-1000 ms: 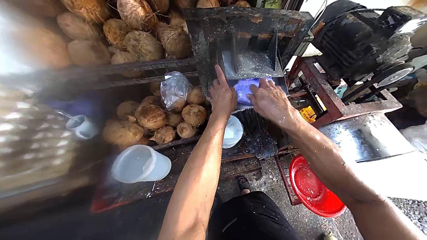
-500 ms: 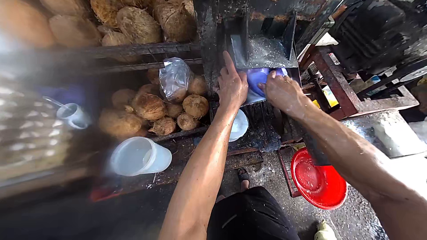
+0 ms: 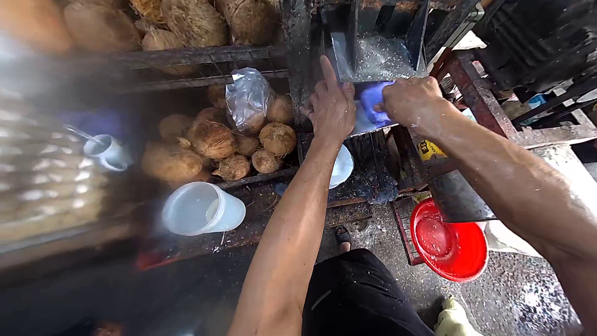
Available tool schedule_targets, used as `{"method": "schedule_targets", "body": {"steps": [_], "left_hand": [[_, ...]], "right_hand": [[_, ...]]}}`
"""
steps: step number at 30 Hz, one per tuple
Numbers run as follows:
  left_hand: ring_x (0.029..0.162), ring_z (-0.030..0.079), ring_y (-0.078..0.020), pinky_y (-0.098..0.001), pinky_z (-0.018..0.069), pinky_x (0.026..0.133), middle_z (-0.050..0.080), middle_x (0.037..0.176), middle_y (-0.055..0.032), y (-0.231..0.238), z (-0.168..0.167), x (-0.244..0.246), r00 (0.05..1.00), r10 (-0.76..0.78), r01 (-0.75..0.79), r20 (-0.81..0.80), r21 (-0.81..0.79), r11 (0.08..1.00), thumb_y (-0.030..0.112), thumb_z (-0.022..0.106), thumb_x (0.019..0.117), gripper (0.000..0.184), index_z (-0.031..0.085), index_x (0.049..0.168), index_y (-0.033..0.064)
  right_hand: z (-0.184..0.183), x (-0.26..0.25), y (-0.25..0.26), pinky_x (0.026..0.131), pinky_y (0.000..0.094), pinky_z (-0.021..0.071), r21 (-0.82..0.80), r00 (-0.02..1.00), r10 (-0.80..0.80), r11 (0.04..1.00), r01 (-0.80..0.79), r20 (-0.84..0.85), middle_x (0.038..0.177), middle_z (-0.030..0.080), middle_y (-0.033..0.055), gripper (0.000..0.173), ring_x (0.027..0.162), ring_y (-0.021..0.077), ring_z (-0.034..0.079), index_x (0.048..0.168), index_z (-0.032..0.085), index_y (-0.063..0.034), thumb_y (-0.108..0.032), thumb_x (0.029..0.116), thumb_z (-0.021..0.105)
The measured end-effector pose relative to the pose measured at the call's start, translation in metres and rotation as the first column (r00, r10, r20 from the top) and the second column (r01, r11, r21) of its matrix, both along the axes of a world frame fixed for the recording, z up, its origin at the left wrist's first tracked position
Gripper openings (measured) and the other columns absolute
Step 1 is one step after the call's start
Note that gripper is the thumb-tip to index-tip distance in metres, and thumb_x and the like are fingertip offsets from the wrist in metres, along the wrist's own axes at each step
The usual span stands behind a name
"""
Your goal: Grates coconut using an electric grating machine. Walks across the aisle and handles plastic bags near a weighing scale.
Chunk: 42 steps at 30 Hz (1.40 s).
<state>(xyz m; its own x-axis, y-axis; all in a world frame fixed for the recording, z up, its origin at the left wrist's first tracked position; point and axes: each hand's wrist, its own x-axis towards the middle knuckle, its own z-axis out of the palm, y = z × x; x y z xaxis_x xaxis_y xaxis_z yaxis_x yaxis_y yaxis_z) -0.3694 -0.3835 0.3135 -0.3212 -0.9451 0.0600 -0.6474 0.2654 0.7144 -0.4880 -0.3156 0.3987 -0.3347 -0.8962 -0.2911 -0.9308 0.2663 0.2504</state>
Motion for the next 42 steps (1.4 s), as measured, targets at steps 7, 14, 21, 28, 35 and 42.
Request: {"method": "schedule_targets", "body": {"steps": [7, 14, 21, 28, 35, 42], "left_hand": [[0.143, 0.041, -0.0414, -0.0766, 0.0263, 0.110, 0.043, 0.154, -0.0205, -0.003, -0.001, 0.000, 1.000, -0.017, 0.017, -0.016, -0.005, 1.000, 0.054, 0.028, 0.1072, 0.074, -0.007, 0.166, 0.0262], [0.143, 0.041, -0.0418, -0.0737, 0.0318, 0.109, 0.042, 0.156, -0.0211, -0.004, -0.001, 0.001, 0.998, -0.017, 0.018, -0.062, 0.023, 1.000, 0.054, 0.031, 0.1057, 0.077, -0.007, 0.166, 0.0260], [0.148, 0.035, -0.0401, -0.0672, 0.0318, 0.113, 0.037, 0.161, -0.0198, -0.001, 0.017, 0.009, 0.999, -0.014, 0.018, -0.047, 0.085, 0.996, 0.060, 0.032, 0.1045, 0.079, 0.001, 0.167, 0.0239], [0.146, 0.042, -0.0196, -0.0501, 0.0392, 0.117, 0.036, 0.165, -0.0026, 0.039, -0.032, 0.106, 0.910, 0.093, -0.016, -0.403, 0.190, 0.982, 0.046, 0.029, 0.1100, 0.059, 0.021, 0.165, 0.0255], [0.117, 0.065, -0.0301, -0.0500, 0.0563, 0.094, 0.062, 0.136, -0.0179, 0.122, -0.165, 0.161, 0.819, 0.542, -0.269, -0.187, 0.708, 0.652, 0.029, 0.048, 0.1081, 0.046, 0.051, 0.146, 0.0028], [0.133, 0.050, -0.0415, -0.0586, 0.0425, 0.110, 0.050, 0.145, -0.0264, 0.063, -0.182, 0.075, 0.935, 0.336, -0.255, -0.116, 0.441, 0.860, 0.036, 0.044, 0.1081, 0.053, 0.045, 0.151, 0.0051]], "right_hand": [[-0.008, 0.031, -0.003, 0.073, 0.0643, 0.0502, -0.014, 0.990, 0.141, 0.990, -0.140, 0.029, 0.104, 0.068, 0.0261, 0.023, 0.102, 0.0471, 0.066, 0.102, 0.068, -0.0001, -0.019, 0.1025, 0.055], [-0.007, 0.008, 0.050, 0.075, 0.0601, 0.0525, -0.291, 0.935, 0.289, 0.930, -0.224, 0.205, 0.097, 0.068, 0.0150, 0.043, 0.097, 0.0375, 0.068, 0.102, 0.068, -0.0103, -0.050, 0.1044, 0.049], [-0.134, 0.003, 0.147, 0.083, 0.0318, 0.0620, -0.581, 0.554, 0.324, 0.717, 0.384, 0.767, 0.114, 0.072, 0.0066, 0.038, 0.097, 0.0112, 0.071, 0.132, 0.066, -0.0070, -0.030, 0.1031, 0.056], [-0.257, -0.004, 0.173, 0.094, 0.0364, 0.0593, -0.162, 0.314, 0.018, 0.883, 0.441, 0.949, 0.126, 0.068, 0.0156, 0.048, 0.109, 0.0190, 0.070, 0.141, 0.057, -0.0019, -0.029, 0.1007, 0.060], [-0.242, -0.028, 0.093, 0.091, 0.0488, 0.0584, 0.134, 0.073, -0.187, 0.879, 0.458, 0.980, 0.134, 0.062, 0.0208, 0.055, 0.114, 0.0305, 0.067, 0.149, 0.048, -0.0023, -0.038, 0.1072, 0.045], [-0.234, -0.020, 0.003, 0.060, 0.0334, 0.0559, 0.286, 0.000, -0.324, 0.835, 0.470, 0.946, 0.081, 0.058, 0.0089, 0.035, 0.062, 0.0160, 0.058, 0.119, 0.060, -0.0019, -0.032, 0.1031, 0.064]]}}
